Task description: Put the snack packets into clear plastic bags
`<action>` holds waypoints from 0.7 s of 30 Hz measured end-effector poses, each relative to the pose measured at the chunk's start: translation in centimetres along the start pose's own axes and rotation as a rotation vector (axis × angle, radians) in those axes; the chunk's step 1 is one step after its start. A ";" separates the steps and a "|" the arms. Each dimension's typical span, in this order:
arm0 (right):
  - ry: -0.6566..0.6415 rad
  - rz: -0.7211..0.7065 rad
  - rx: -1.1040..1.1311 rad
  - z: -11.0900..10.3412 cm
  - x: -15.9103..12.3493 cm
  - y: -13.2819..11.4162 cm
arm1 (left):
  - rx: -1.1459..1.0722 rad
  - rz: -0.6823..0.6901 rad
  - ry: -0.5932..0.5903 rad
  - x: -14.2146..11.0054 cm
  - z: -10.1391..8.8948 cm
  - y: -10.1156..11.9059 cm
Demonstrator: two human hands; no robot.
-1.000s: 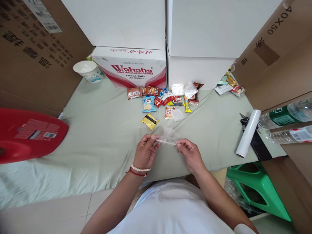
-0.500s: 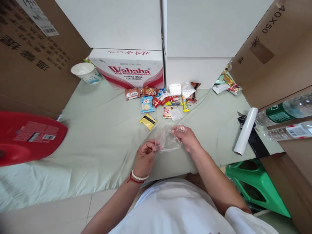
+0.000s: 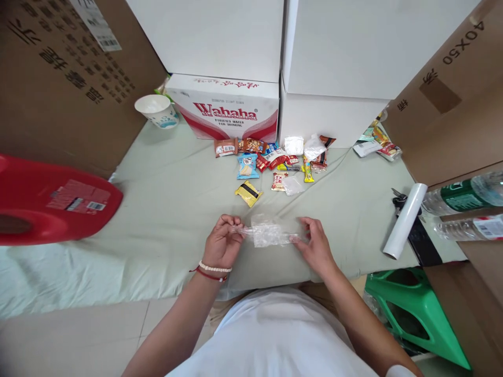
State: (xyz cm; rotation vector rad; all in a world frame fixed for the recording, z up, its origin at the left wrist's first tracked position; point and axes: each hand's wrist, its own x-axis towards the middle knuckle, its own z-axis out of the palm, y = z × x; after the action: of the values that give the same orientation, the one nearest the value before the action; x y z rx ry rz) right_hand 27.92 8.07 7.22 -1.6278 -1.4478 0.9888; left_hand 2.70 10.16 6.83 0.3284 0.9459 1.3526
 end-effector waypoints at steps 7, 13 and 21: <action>-0.268 -0.268 -0.288 0.2 1.9 -1.8 | 0.079 0.092 -0.082 -1.4 1.4 -1.3; -0.164 -0.005 0.091 0.0 4.0 -2.3 | 0.682 0.355 -0.203 -2.4 0.6 -1.6; -0.081 0.376 0.420 -0.9 2.9 -1.2 | 0.166 0.063 0.242 0.4 0.0 -1.7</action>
State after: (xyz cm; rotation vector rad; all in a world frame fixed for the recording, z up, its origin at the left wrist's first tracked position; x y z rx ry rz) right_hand 28.47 11.05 8.47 -1.5795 -0.9110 1.4727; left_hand 3.86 10.09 5.48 0.3276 1.2626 1.3956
